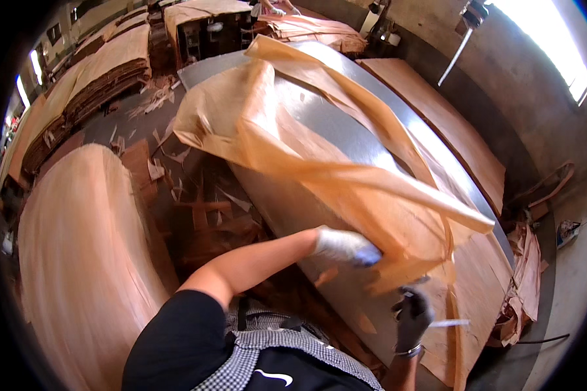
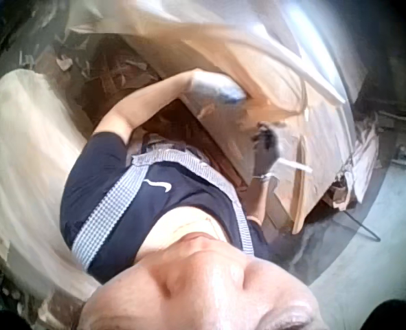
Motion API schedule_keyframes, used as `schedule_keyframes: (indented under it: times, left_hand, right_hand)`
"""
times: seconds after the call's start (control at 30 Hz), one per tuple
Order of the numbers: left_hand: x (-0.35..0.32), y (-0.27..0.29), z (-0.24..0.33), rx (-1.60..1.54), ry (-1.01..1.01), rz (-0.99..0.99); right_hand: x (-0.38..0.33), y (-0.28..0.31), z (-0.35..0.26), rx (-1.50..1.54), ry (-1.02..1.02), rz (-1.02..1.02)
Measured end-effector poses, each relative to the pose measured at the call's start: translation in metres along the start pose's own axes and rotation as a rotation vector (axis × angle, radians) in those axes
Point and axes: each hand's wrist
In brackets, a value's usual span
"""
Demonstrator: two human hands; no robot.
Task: The person peels damaged layers from large wood sheets, applies white tape strips to repair cracks, and stacks the sheets one by one onto a separate pile using a long pole.
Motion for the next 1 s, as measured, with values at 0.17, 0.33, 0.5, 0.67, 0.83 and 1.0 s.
schedule_keyframes:
  times: [0.17, 0.33, 0.5, 0.67, 0.83, 1.0]
  left_hand:
    - [-0.274, 0.033, -0.056, -0.567, 0.734, 0.371]
    - [-0.429, 0.092, -0.067, -0.511, 0.982, 1.095]
    - [-0.476, 0.166, -0.115, 0.02, 1.073, 1.003]
    - [-0.499, 0.259, -0.179, 0.359, 1.187, 0.674]
    - [-0.534, 0.316, -0.265, 0.517, 1.499, 0.273]
    - [-0.544, 0.345, -0.318, 0.535, 1.568, 0.042]
  right_hand:
    - [0.008, -0.13, 0.008, 0.141, -0.337, -0.177]
    - [0.069, -0.244, 0.024, 0.511, -0.688, -0.319]
    - [0.152, -0.28, 0.067, 1.012, -0.719, -0.073]
    - [0.216, -0.287, 0.107, 1.14, -0.679, 0.28]
    - [0.298, -0.288, 0.108, 0.764, -0.7, 0.351]
    - [0.373, -0.252, 0.07, 0.457, -0.548, 0.453]
Point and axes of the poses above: each hand's wrist, its own x-axis towards the middle knuckle, its own y-axis out of the back of the hand, z = x × y, and after that the axes turned 8 degrees about -z, right-handed
